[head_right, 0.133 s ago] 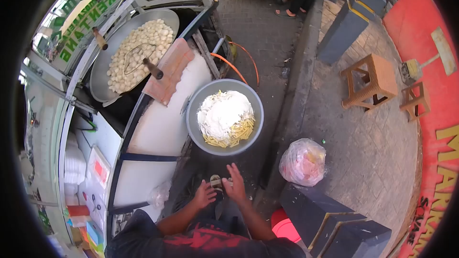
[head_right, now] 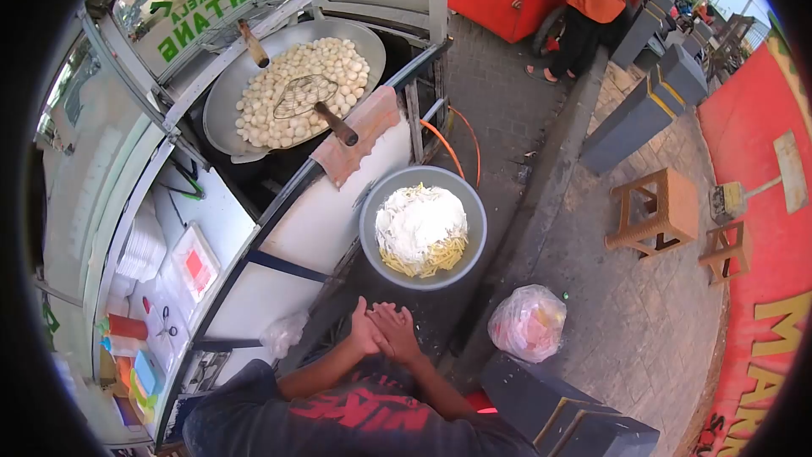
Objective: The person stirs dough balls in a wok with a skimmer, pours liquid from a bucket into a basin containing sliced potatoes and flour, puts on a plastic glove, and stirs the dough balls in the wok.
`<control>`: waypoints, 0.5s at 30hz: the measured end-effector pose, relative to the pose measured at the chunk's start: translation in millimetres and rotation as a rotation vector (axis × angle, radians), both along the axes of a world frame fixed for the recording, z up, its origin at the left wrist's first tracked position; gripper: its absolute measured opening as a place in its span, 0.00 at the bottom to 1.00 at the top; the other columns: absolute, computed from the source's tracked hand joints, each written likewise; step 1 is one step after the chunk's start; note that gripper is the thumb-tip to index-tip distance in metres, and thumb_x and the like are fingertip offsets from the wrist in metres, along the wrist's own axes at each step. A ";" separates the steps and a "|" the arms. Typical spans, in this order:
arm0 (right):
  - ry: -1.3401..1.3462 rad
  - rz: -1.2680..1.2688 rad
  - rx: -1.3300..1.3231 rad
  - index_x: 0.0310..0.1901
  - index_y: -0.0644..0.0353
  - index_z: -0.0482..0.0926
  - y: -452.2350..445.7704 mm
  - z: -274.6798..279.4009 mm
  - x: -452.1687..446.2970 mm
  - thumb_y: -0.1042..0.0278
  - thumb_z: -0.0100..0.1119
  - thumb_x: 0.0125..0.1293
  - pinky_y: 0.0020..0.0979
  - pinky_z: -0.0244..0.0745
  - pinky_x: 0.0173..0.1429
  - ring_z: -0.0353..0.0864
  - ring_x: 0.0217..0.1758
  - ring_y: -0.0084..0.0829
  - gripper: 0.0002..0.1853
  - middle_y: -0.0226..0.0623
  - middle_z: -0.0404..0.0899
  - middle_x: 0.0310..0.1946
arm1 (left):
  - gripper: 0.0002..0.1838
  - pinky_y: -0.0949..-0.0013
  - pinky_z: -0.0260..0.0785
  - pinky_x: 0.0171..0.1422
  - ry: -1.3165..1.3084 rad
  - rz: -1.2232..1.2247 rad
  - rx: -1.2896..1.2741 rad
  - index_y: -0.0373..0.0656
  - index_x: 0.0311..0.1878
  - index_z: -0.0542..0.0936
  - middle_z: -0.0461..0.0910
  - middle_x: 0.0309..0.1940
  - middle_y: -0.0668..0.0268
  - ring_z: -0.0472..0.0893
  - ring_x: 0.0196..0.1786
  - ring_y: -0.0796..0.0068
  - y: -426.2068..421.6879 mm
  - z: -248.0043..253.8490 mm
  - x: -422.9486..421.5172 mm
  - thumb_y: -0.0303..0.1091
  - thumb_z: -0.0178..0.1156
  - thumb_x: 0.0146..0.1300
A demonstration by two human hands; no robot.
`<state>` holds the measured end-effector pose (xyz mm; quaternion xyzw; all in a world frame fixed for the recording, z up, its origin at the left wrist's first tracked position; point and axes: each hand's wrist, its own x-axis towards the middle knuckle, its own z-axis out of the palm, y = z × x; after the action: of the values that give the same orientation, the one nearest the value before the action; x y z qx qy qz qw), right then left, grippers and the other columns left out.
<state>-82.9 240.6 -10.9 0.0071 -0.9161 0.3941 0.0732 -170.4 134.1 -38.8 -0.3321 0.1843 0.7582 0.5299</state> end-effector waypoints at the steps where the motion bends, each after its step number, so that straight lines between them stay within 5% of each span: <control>1: -0.072 -0.102 0.192 0.65 0.50 0.67 18.6 -10.0 -8.1 0.50 0.43 0.69 0.57 0.38 0.71 0.62 0.70 0.40 0.26 0.39 0.64 0.66 | 0.41 0.52 0.59 0.64 0.118 -0.057 0.012 0.47 0.69 0.62 0.70 0.61 0.57 0.70 0.62 0.55 -8.8 21.6 -18.1 0.70 0.38 0.64; 2: -0.327 -0.239 0.080 0.50 0.52 0.80 44.1 -18.4 -19.5 0.46 0.47 0.67 0.63 0.39 0.69 0.74 0.59 0.39 0.22 0.40 0.79 0.52 | 0.41 0.53 0.59 0.64 0.230 -0.124 0.014 0.46 0.69 0.62 0.70 0.61 0.57 0.70 0.62 0.56 -26.1 51.3 -37.1 0.70 0.38 0.64; 3: -0.443 -0.187 0.301 0.34 0.55 0.84 87.1 -24.2 -40.1 0.49 0.53 0.65 0.60 0.51 0.64 0.82 0.40 0.39 0.19 0.38 0.83 0.29 | 0.41 0.54 0.59 0.64 0.351 -0.188 0.034 0.46 0.69 0.62 0.71 0.61 0.57 0.71 0.62 0.56 -35.5 67.1 -56.3 0.70 0.37 0.65; 4: -0.188 -0.327 0.261 0.23 0.60 0.82 114.7 -11.0 -68.8 0.52 0.57 0.63 0.51 0.68 0.49 0.79 0.25 0.42 0.20 0.39 0.78 0.16 | 0.37 0.57 0.58 0.64 0.495 -0.271 -0.102 0.46 0.69 0.61 0.71 0.61 0.59 0.70 0.62 0.59 -48.0 66.5 -68.1 0.65 0.39 0.67; 5: -0.110 -0.491 0.249 0.22 0.61 0.80 130.8 26.4 -114.3 0.54 0.57 0.64 0.41 0.73 0.35 0.79 0.22 0.43 0.19 0.41 0.76 0.13 | 0.33 0.58 0.60 0.62 0.662 -0.320 -0.340 0.46 0.67 0.65 0.73 0.59 0.59 0.73 0.60 0.61 -55.5 54.8 -74.5 0.61 0.41 0.69; 6: -0.005 -0.501 0.126 0.25 0.63 0.81 145.1 54.0 -163.5 0.58 0.57 0.65 0.37 0.74 0.32 0.81 0.25 0.43 0.17 0.44 0.77 0.16 | 0.30 0.60 0.62 0.60 0.810 -0.365 -0.599 0.45 0.64 0.68 0.75 0.56 0.59 0.75 0.58 0.63 -62.9 35.7 -77.2 0.57 0.43 0.70; 8: 0.425 -0.247 -0.146 0.49 0.63 0.74 138.2 139.7 -256.5 0.61 0.59 0.63 0.41 0.76 0.43 0.78 0.47 0.50 0.17 0.54 0.72 0.52 | 0.25 0.62 0.67 0.53 0.906 -0.450 -0.834 0.42 0.56 0.75 0.79 0.49 0.57 0.78 0.51 0.65 -80.5 -9.0 -74.5 0.52 0.46 0.69; 9: 0.391 -0.151 0.055 0.55 0.61 0.67 142.6 150.0 -297.0 0.57 0.60 0.62 0.45 0.74 0.50 0.73 0.54 0.53 0.24 0.53 0.66 0.58 | 0.24 0.60 0.68 0.50 0.998 -0.559 -0.912 0.40 0.52 0.77 0.80 0.45 0.56 0.79 0.47 0.62 -88.0 -19.2 -66.5 0.52 0.47 0.68; 10: 0.228 -0.158 0.126 0.56 0.58 0.63 135.6 166.2 -328.1 0.52 0.64 0.57 0.49 0.71 0.54 0.72 0.56 0.53 0.31 0.51 0.69 0.54 | 0.24 0.58 0.69 0.48 1.086 -0.668 -0.994 0.38 0.47 0.78 0.81 0.40 0.54 0.80 0.44 0.58 -95.6 -29.7 -58.4 0.51 0.48 0.67; 12: -0.029 -0.052 0.226 0.55 0.61 0.60 134.0 170.3 -378.2 0.49 0.68 0.52 0.49 0.73 0.51 0.75 0.50 0.56 0.37 0.55 0.72 0.48 | 0.22 0.52 0.70 0.47 1.386 -1.062 -1.065 0.37 0.46 0.79 0.81 0.38 0.49 0.80 0.42 0.49 -141.0 -168.7 -31.9 0.49 0.50 0.65; 15: -0.140 0.191 0.504 0.52 0.62 0.61 155.4 134.7 -444.2 0.53 0.69 0.51 0.47 0.76 0.45 0.80 0.41 0.55 0.34 0.56 0.76 0.41 | 0.19 0.47 0.70 0.48 1.247 -0.991 -1.467 0.38 0.38 0.81 0.81 0.36 0.48 0.80 0.41 0.45 -163.7 -186.0 24.4 0.45 0.50 0.62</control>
<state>-527.1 395.9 123.8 0.0842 -0.9833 0.1584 -0.0321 -146.0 -29.6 -224.8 -0.0127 0.9438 0.2002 0.2627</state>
